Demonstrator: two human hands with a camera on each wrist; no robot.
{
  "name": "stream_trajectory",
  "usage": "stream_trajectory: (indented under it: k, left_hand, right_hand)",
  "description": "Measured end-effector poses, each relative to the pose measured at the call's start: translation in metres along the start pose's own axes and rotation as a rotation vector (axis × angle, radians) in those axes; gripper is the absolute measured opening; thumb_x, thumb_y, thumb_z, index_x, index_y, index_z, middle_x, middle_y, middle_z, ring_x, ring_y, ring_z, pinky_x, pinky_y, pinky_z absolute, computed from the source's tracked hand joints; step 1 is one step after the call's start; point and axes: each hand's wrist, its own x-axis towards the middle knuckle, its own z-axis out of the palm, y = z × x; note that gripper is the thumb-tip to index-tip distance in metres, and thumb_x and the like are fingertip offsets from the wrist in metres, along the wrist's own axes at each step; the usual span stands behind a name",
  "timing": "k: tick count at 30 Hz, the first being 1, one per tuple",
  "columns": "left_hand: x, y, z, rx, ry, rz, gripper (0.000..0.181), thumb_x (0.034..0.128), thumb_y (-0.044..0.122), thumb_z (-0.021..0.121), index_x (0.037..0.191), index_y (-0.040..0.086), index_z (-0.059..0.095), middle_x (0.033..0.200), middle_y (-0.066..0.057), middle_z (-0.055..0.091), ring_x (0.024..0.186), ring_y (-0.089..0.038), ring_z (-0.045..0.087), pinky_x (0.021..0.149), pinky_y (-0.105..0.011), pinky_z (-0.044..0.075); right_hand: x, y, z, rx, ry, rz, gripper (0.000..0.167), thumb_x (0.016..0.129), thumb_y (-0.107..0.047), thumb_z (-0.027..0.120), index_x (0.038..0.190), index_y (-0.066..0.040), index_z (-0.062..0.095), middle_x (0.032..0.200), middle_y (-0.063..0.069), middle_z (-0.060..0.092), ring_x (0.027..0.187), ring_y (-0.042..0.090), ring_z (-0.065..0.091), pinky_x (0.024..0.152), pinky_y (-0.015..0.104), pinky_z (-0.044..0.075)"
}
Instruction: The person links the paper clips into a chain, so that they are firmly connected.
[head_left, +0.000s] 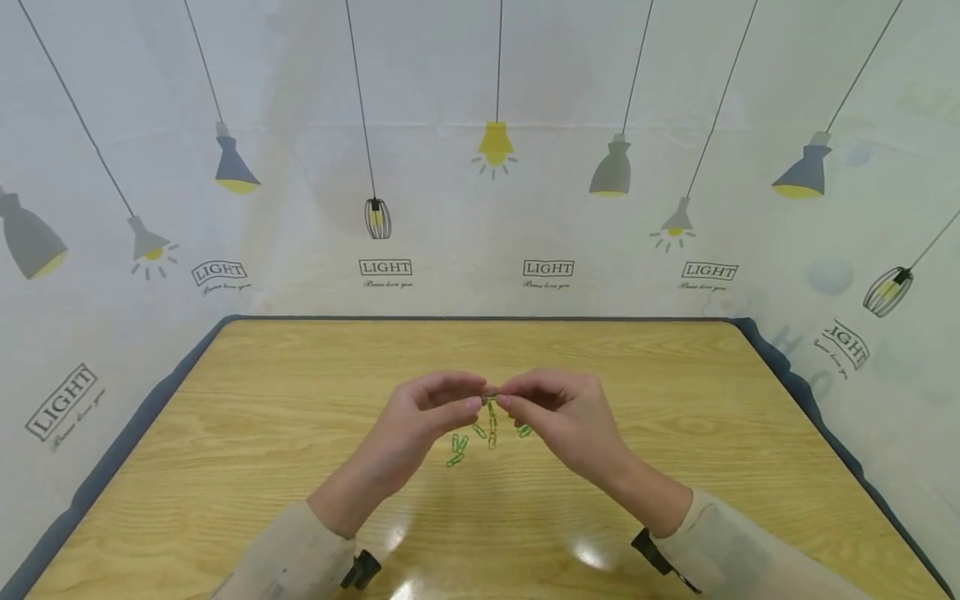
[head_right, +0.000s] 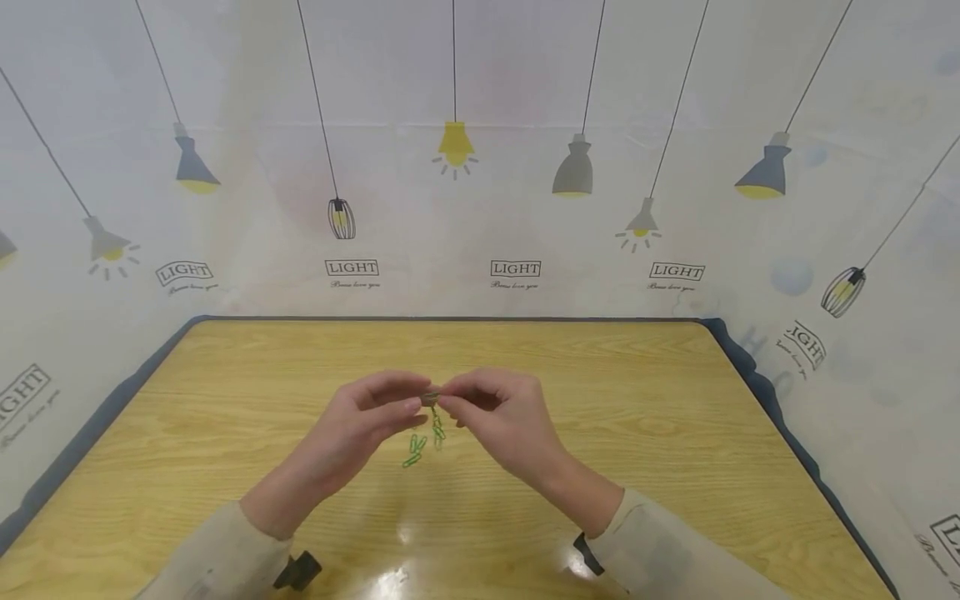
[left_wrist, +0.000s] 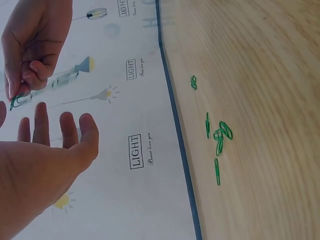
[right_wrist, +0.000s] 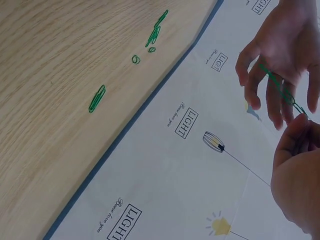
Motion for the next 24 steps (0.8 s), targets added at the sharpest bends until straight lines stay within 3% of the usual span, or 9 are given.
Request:
stream_trajectory:
  k: [5, 9, 24]
  left_hand:
    - [0.0010, 0.0020, 0.0061, 0.013, -0.031, 0.013, 0.026, 0.1038, 0.018, 0.069, 0.124, 0.003, 0.071, 0.112, 0.006, 0.079, 0.110, -0.015, 0.071, 0.107, -0.039, 0.056]
    - [0.0010, 0.0012, 0.0066, 0.012, -0.010, 0.005, 0.022, 0.1047, 0.019, 0.069, 0.119, 0.002, 0.073, 0.103, 0.006, 0.079, 0.104, -0.014, 0.072, 0.104, -0.039, 0.058]
    - [0.0015, -0.0017, 0.0040, -0.023, 0.021, -0.002, 0.011, 0.1048, 0.017, 0.069, 0.109, 0.009, 0.075, 0.096, 0.006, 0.078, 0.098, -0.013, 0.073, 0.101, -0.036, 0.059]
  right_hand:
    - [-0.0006, 0.0011, 0.0015, 0.004, -0.010, -0.036, 0.006, 0.097, 0.000, 0.075, 0.099, -0.002, 0.080, 0.086, 0.015, 0.078, 0.069, 0.012, 0.071, 0.061, 0.028, 0.061]
    - [-0.0014, 0.0026, 0.0018, -0.020, -0.009, -0.050, 0.006, 0.097, 0.000, 0.075, 0.098, -0.003, 0.080, 0.083, 0.015, 0.077, 0.067, 0.013, 0.069, 0.057, 0.025, 0.057]
    - [-0.0011, 0.0049, 0.0003, -0.094, -0.049, 0.015, 0.008, 0.097, -0.006, 0.078, 0.104, -0.004, 0.080, 0.096, 0.011, 0.081, 0.079, 0.013, 0.075, 0.071, 0.027, 0.063]
